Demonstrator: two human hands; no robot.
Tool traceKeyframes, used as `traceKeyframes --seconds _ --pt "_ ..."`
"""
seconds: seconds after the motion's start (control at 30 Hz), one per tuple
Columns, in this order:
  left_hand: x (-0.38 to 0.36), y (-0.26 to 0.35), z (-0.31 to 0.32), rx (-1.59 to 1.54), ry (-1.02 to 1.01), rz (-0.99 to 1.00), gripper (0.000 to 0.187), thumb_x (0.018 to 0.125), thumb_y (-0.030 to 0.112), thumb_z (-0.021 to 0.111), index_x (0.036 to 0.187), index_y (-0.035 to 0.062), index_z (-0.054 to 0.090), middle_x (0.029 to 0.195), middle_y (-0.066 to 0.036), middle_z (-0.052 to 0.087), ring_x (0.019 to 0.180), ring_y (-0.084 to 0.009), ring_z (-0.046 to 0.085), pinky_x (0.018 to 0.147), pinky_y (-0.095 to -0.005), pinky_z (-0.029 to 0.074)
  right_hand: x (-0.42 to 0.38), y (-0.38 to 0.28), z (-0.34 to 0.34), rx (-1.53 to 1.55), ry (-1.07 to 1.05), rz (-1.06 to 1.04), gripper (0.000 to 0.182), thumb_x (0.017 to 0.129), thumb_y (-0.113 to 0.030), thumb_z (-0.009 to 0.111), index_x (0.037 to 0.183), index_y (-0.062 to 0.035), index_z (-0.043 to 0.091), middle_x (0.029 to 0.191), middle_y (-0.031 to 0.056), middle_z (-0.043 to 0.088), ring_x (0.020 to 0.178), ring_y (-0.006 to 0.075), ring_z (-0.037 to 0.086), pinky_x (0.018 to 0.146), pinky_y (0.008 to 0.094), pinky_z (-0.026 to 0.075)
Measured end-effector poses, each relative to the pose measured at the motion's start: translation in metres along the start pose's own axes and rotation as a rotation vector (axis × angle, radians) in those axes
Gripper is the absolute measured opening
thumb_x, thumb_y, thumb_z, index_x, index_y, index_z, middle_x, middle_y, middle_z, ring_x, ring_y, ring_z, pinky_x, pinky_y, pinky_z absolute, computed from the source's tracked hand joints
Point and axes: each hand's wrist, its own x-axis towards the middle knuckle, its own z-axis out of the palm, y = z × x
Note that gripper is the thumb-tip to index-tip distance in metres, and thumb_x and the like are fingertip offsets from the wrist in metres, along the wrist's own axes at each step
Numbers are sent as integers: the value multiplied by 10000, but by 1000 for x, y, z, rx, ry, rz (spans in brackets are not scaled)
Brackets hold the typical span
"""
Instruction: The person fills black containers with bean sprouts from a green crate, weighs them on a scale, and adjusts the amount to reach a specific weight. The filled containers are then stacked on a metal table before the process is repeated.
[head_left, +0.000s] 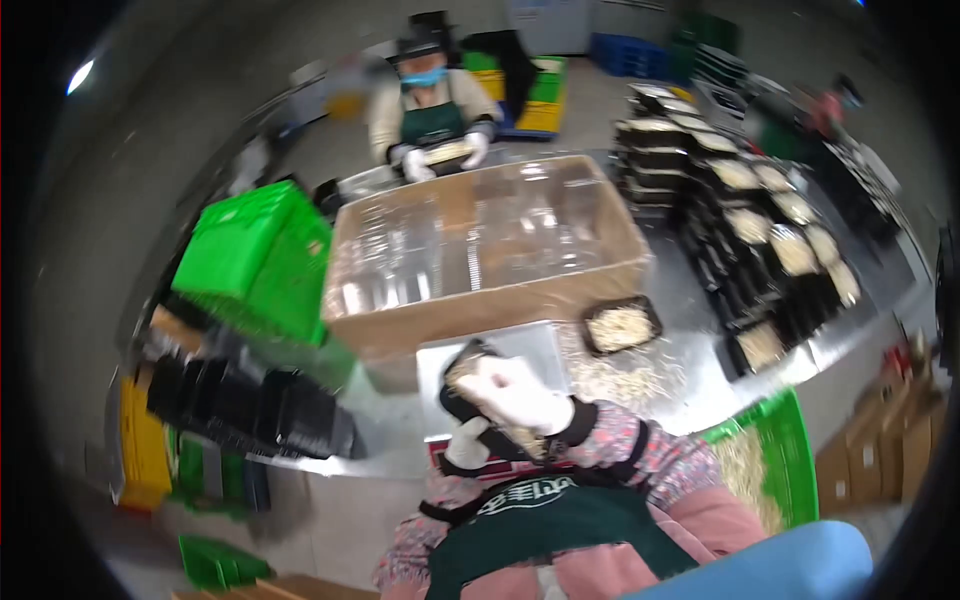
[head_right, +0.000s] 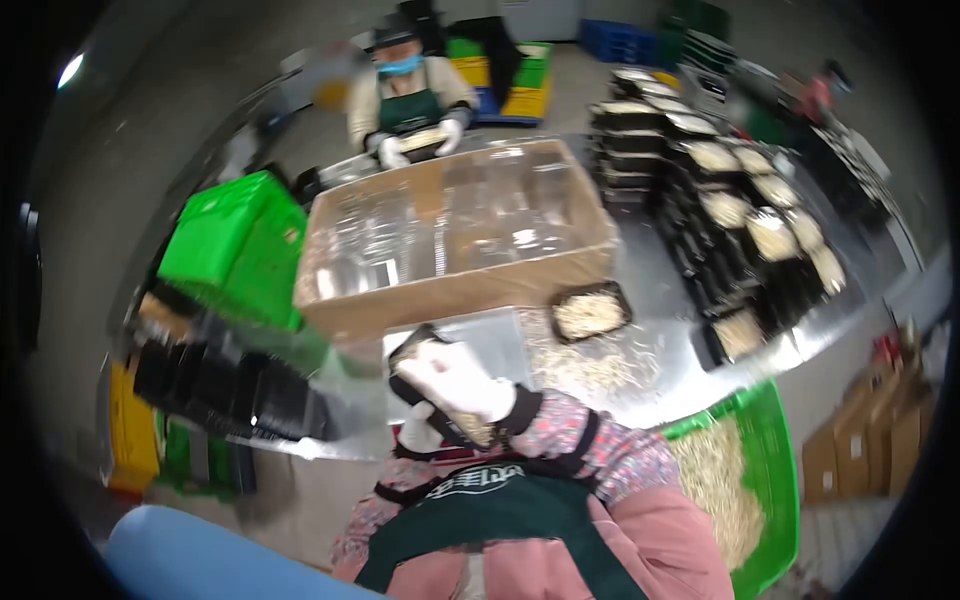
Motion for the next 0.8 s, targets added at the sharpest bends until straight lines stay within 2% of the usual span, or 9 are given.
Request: traceKeyframes --seconds 0.13,0.2,0.3,0.4,0.53,0.6,0.67,0.7,0.8 --pt "4 -2 -29 155 347 -85 664 738 154 800 1307 114 461 1317 -23 499 1224 -211 488 1043 -396 426 11 10 5 -566 70 -532 244 873 -248 641 710 -89 555 633 121 565 558 346 563 493 404 467" --pt "28 -24 -108 1600 210 355 953 645 177 888 1423 91 344 1392 -81 448 1266 -252 458 1064 -424 403 14 33 3 -858 -95 -598 224 851 -272 615 715 -100 570 637 94 573 552 303 592 502 416 481" --pt "18 21 20 1107 365 600 1137 692 204 838 1525 25 86 1492 -194 307 1367 -312 356 1123 -415 318 13 62 5 -921 -130 -574 193 826 -257 622 710 -108 584 633 91 580 562 294 603 512 415 486" --pt "5 20 -3 1397 223 461 1313 614 175 902 1532 54 -29 1496 -195 299 1329 -320 401 1098 -412 359 13 90 9 -907 -161 -569 177 811 -251 621 706 -112 592 646 94 583 581 296 611 522 413 492" --pt "-3 4 -51 1337 299 355 1135 614 123 873 1506 28 178 1465 -202 352 1327 -331 410 1085 -404 366 14 93 4 -890 -182 -529 176 810 -246 640 719 -103 591 683 80 580 612 284 610 544 393 489" --pt "-2 8 -39 1217 328 356 954 637 119 840 1438 22 331 1446 -234 378 1324 -373 412 1082 -423 367 17 93 -5 -748 51 -764 156 785 -198 681 748 -88 577 705 73 557 622 272 592 552 380 475" --pt "-6 21 -28 1913 182 382 835 664 150 819 1377 20 406 1438 -266 384 1321 -412 403 1085 -450 358 15 71 -20 -681 184 -801 166 767 -125 727 770 -82 567 691 76 505 608 263 549 541 370 441" --pt "-10 17 -26 1732 250 292 750 690 188 813 1328 24 453 1453 -280 359 1334 -428 380 1095 -467 341 15 63 -30 -602 267 -775 180 770 -124 751 784 -81 577 657 81 474 582 261 523 535 364 428" --pt "-15 22 -15 1603 244 301 897 669 229 847 1402 -4 386 1460 -274 355 1354 -421 359 1103 -455 333 3 31 -92 -669 408 -629 176 751 -23 749 732 -67 580 654 90 529 557 264 523 513 354 403"
